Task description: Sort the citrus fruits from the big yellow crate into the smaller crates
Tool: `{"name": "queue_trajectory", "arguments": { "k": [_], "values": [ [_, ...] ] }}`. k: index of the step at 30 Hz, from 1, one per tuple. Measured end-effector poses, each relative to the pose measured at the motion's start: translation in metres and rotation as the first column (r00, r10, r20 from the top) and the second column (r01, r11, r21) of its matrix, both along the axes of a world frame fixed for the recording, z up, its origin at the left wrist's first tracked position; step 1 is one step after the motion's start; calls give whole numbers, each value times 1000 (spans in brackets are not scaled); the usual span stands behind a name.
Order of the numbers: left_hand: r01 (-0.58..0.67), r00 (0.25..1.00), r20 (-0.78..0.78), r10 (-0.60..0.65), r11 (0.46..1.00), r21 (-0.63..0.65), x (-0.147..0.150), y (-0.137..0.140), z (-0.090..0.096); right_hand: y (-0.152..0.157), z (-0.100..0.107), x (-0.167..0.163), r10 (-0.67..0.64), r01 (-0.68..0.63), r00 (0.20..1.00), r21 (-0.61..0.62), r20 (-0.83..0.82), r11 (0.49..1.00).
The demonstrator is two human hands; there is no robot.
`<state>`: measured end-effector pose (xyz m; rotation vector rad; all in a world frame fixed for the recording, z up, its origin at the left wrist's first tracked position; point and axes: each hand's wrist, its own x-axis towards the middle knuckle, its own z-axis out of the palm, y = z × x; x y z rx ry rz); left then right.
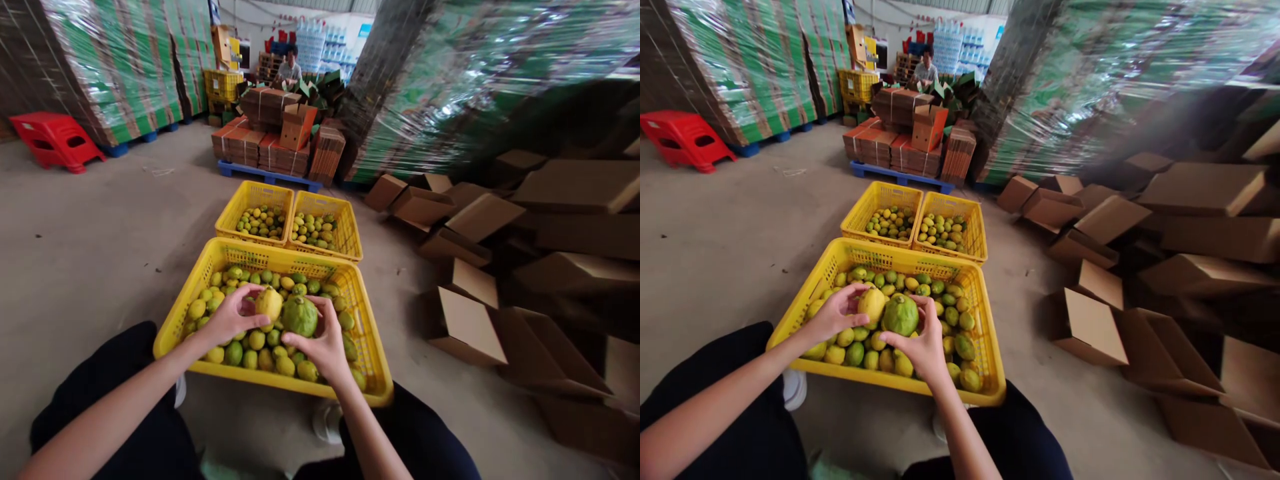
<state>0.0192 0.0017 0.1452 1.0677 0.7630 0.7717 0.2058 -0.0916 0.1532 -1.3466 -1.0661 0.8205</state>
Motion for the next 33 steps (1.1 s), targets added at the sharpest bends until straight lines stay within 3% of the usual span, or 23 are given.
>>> {"name": "queue_trajectory", "arguments": {
  "k": [5,9,13,17,20,23,26,33],
  "values": [
    [164,985,100,-141,947,-277,4,-3,-28,3,-5,-2,17,-41,988,-150,-155,988],
    [185,981,121,-150,910,-370,7,-7,-36,3,-9,-6,-80,10,965,-270,-251,963],
    [164,985,109,-137,941,-296,8,-6,-29,4,-7,-6,-144,10,913,-331,-382,944],
    [66,998,8,-66,996,-64,9,-8,-19,5,-5,-3,-176,36,883,-312,-434,949],
    [4,999,-51,3,992,128,12,-11,-16,4,-4,0,-241,128,879,-285,-411,950],
    [-42,997,-58,57,972,229,14,-12,-14,2,-3,0,-176,86,889,-223,-424,971],
    [-68,995,-52,83,969,240,14,-10,-12,1,-3,-2,-104,49,894,-136,-436,989],
    [-81,996,30,79,996,46,12,-3,-14,6,-3,-5,-109,60,816,-105,-568,993]
  ]
}}
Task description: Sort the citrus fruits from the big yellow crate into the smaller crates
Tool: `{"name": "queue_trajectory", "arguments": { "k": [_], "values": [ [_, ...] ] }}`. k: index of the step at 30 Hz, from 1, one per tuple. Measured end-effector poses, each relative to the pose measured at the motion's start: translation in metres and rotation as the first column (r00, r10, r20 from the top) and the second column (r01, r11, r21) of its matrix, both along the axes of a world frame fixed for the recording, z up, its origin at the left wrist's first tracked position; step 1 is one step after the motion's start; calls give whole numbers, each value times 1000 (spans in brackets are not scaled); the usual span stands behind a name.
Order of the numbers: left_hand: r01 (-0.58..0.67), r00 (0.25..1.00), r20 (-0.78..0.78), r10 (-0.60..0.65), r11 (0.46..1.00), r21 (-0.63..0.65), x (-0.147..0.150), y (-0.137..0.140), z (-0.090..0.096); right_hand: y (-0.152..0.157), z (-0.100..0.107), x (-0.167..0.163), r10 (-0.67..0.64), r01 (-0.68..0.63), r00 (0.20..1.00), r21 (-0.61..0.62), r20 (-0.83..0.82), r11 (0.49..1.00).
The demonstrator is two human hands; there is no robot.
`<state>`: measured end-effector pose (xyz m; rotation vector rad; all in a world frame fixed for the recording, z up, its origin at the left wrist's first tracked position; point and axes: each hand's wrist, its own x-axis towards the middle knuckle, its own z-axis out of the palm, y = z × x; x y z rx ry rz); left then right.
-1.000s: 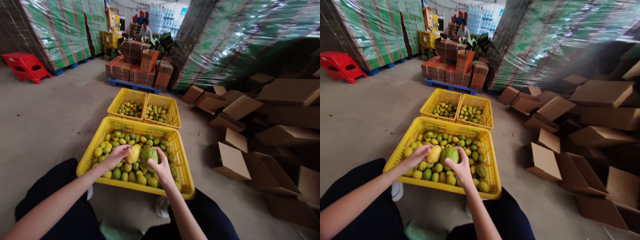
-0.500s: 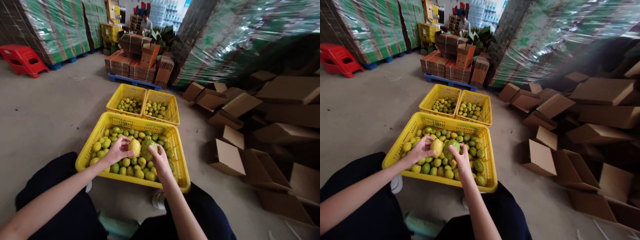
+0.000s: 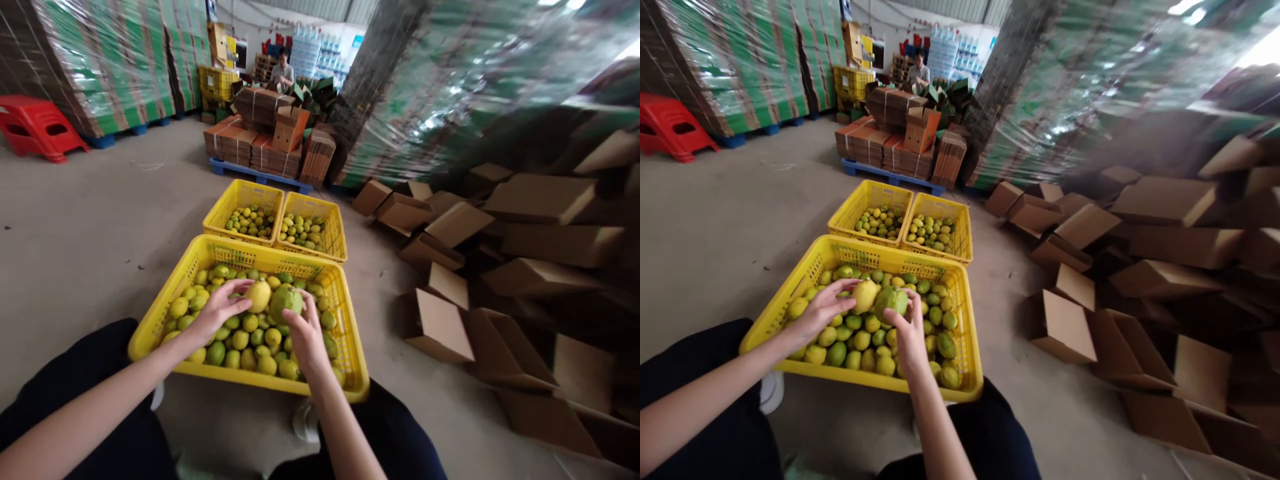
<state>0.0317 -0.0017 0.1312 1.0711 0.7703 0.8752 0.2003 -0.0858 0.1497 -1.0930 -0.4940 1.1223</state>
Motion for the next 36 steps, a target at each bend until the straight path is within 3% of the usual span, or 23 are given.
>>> {"name": "queue_trajectory", "arguments": {
  "k": [3,6,11,15,18,21,24,29,36],
  "values": [
    [-31,999,37,35,994,-104,1,1,-10,2,-3,-6,43,-42,996,24,-74,999],
    [2,999,39,5,981,-192,6,-3,-15,3,-10,-15,83,-85,996,-37,-43,996],
    [-29,991,-135,16,995,-94,13,-19,-4,2,-23,-23,29,-11,988,-120,149,993],
    [-98,972,-219,85,994,-51,18,-22,5,4,-25,-20,25,-16,995,-99,93,995],
    [-118,968,-222,121,993,28,21,-19,11,6,-19,-14,-11,23,990,-83,139,996],
    [-67,978,-198,66,998,4,21,-17,19,8,-12,-13,-19,28,988,-61,154,998],
    [-5,979,-205,-1,1000,-27,18,-16,24,10,-7,-18,56,-56,998,-79,3,995],
    [-65,963,-252,94,991,121,16,-12,13,13,-7,-25,93,-101,992,-96,-85,990],
    [-80,936,-335,107,992,94,12,-2,-6,11,-6,-17,120,-98,986,-181,113,978]
  ]
}}
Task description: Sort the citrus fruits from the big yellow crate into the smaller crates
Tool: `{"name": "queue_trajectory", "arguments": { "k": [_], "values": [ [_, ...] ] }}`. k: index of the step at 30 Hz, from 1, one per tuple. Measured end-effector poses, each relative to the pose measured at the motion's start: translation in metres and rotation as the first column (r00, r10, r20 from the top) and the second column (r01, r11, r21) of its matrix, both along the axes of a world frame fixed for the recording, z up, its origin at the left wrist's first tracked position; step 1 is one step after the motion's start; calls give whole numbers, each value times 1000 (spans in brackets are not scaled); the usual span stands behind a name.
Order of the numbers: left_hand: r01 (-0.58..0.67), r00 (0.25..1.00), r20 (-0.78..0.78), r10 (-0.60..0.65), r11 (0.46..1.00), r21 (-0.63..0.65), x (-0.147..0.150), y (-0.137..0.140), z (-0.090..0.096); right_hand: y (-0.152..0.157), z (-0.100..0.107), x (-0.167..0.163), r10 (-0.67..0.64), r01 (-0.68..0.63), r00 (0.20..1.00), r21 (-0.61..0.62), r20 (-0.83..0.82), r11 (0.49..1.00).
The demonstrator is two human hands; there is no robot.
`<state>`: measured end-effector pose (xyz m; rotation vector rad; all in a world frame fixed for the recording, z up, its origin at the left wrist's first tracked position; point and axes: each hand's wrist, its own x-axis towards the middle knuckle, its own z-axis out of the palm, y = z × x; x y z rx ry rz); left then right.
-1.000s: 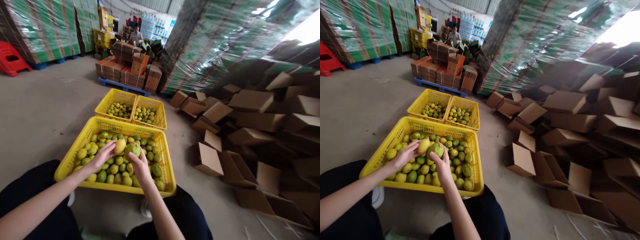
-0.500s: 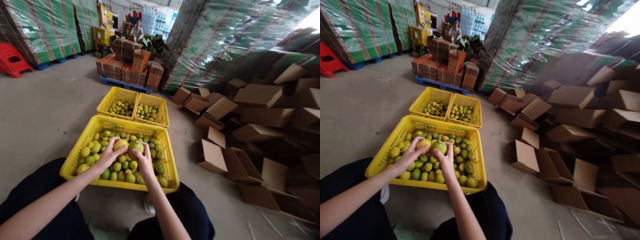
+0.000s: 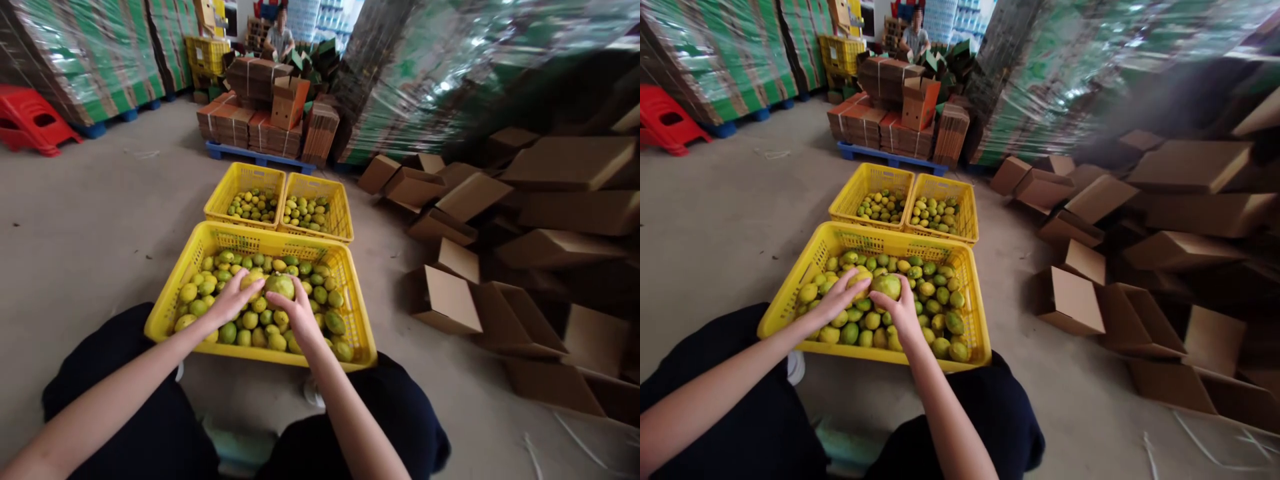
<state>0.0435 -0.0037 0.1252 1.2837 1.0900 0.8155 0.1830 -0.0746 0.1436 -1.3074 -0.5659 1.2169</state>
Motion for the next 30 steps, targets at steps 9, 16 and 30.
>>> {"name": "queue_trajectory", "arguments": {
  "k": [9,16,30],
  "values": [
    [23,984,165,-69,965,263,0,11,25,5,8,15,-114,61,956,196,271,979],
    [79,891,454,-3,986,-149,2,10,28,8,11,13,-37,49,997,182,-69,982],
    [52,499,654,569,733,-678,8,19,25,23,-4,20,48,34,767,115,-640,993]
  ]
}}
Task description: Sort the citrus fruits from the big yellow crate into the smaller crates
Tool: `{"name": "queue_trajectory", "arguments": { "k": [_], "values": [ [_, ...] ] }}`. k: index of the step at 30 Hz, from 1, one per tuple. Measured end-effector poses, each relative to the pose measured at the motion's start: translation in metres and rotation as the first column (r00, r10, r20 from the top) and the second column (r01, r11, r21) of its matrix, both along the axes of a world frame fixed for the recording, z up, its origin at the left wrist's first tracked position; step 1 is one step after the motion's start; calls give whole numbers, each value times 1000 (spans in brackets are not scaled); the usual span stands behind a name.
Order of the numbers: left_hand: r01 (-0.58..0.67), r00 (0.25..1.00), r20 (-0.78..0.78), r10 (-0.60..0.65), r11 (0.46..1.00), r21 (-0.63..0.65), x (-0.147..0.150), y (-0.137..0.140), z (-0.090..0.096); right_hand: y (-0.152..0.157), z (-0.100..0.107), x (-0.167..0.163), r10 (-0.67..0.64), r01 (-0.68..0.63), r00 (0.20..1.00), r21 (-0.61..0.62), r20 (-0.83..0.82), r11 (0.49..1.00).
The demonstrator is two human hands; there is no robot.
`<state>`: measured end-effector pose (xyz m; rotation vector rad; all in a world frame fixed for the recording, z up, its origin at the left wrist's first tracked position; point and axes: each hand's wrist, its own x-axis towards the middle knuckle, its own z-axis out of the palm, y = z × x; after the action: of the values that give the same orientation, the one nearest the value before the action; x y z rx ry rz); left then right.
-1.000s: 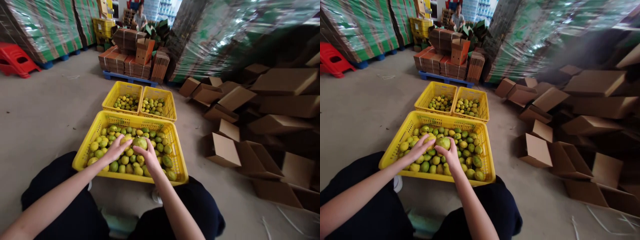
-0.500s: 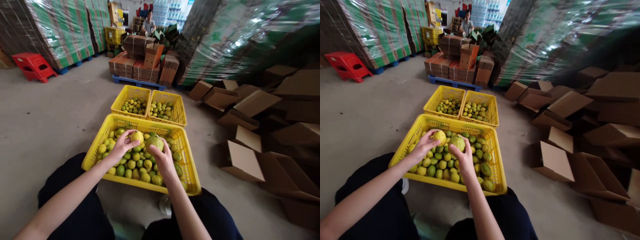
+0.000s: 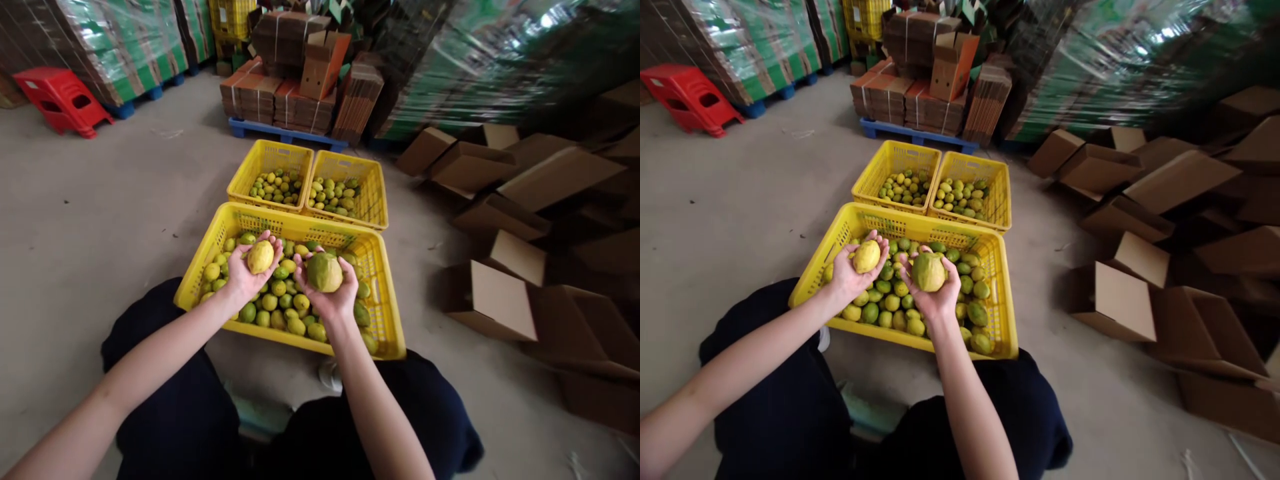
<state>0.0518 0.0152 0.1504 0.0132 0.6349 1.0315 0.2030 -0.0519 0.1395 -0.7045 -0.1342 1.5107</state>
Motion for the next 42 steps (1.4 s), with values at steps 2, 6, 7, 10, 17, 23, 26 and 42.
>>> {"name": "queue_trajectory", "arguments": {
  "k": [2,6,7,10,17,23,26,42],
  "values": [
    [0,1000,25,0,1000,-12,3,-5,-2,1,-2,-2,-48,48,999,16,-23,999],
    [61,998,13,-61,997,-36,9,-14,-7,2,-4,-12,-125,125,992,0,-14,992],
    [79,997,2,-79,996,-36,10,-16,-8,2,-4,-15,-135,135,991,-9,-2,991],
    [110,994,-15,-111,993,-45,12,-18,-10,2,-5,-19,-153,153,988,-44,2,987],
    [109,994,1,-109,991,-78,13,-19,-11,2,-10,-23,-154,151,987,-54,-53,987],
    [95,995,49,-89,984,-148,13,-19,-6,0,-9,-23,-132,129,986,-40,-98,991],
    [103,994,48,-98,987,-126,13,-19,-6,-1,-8,-23,-129,126,989,-38,-75,991],
    [184,982,70,-178,978,-96,10,-17,5,-6,-1,-22,-79,85,954,8,-291,996]
  ]
}}
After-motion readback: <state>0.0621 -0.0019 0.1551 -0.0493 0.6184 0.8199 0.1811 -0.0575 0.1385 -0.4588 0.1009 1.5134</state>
